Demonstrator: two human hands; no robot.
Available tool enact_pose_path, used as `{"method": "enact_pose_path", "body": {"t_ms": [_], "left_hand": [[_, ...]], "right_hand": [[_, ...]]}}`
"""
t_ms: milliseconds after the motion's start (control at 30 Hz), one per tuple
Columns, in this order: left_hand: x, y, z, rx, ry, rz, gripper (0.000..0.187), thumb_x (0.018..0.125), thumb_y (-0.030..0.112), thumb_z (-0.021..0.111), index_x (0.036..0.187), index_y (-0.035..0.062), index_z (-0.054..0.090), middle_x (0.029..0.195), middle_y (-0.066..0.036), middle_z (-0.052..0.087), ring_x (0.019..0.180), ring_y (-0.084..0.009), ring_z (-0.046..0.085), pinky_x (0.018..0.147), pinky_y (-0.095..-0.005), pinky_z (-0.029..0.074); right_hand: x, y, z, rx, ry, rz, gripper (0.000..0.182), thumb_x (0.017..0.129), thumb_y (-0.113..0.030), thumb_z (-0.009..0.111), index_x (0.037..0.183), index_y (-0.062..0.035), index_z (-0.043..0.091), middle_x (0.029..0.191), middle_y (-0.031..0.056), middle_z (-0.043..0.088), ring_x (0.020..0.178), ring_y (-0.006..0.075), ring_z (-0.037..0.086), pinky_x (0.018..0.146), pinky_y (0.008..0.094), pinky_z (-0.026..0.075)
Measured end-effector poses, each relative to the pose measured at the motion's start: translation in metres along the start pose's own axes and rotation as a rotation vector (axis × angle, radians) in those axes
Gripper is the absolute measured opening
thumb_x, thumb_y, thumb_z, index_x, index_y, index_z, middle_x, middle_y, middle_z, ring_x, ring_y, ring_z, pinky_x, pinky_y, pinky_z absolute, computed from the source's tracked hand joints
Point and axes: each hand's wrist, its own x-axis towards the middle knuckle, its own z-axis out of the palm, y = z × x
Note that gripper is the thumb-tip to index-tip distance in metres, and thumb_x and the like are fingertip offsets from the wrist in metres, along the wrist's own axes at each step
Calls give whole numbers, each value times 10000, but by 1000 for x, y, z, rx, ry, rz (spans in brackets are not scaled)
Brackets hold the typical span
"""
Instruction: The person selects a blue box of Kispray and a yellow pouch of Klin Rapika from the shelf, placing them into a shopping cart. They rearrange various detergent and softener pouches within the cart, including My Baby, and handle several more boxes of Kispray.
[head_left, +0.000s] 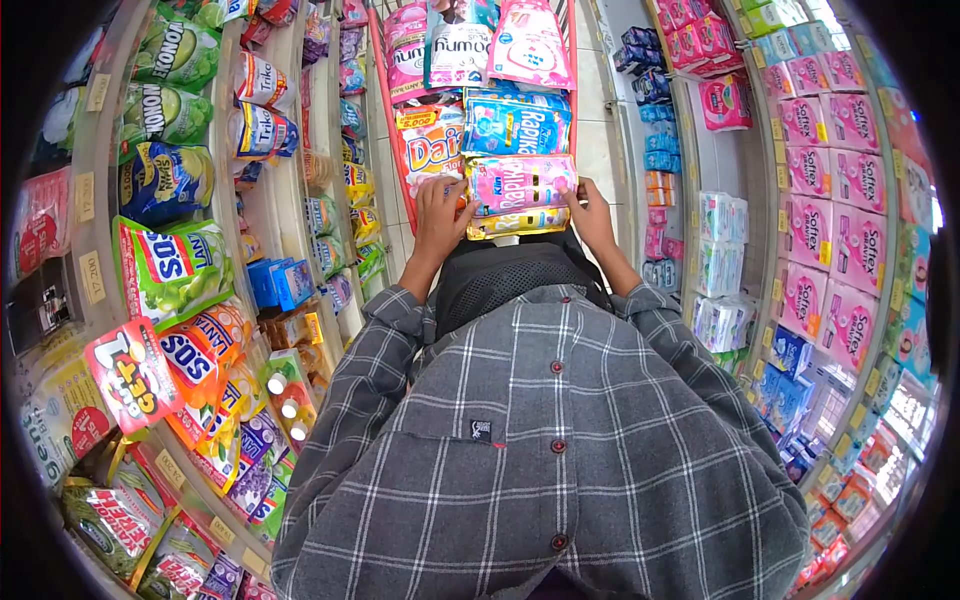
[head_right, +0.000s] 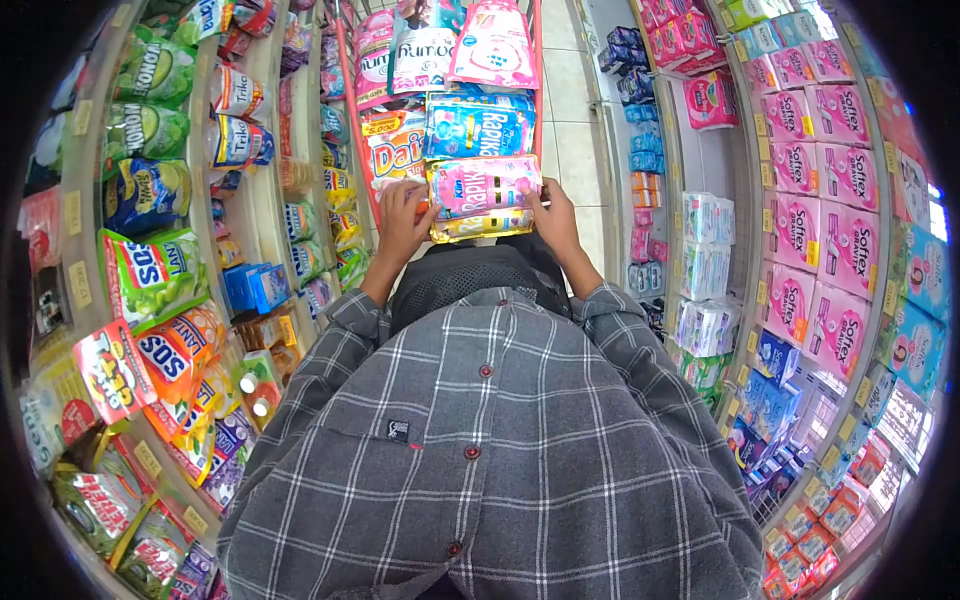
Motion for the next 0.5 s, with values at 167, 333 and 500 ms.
{"method": "enact_pose_path", "body": {"t_ms": [167,333,500], "left_hand": [[9,1,8,-37,49,-48,348,853,269,701,1087,20,635,1063,-121,584,1049,-309,509,950,-448,365],[9,-1,5,-52,73,-82,279,854,256,696,1026,40,654,1012,-111,598,1014,-301,533,946,-446,370],[5,-3,6,-61,136,-134,206,853,258,694,910,62,670,902,-87,612,949,-296,557,959,-450,367]], "right_hand": [[4,5,4,118,21,60,311,902,-277,700,927,20,608,780,74,662,712,124,607,690,274,492],[5,16,6,107,11,77,316,899,-298,703,866,7,624,771,51,653,728,111,595,698,261,472],[3,-11,-2,-210,153,-94,434,861,-334,723,1074,25,606,1063,189,630,900,239,618,788,353,495]]}}
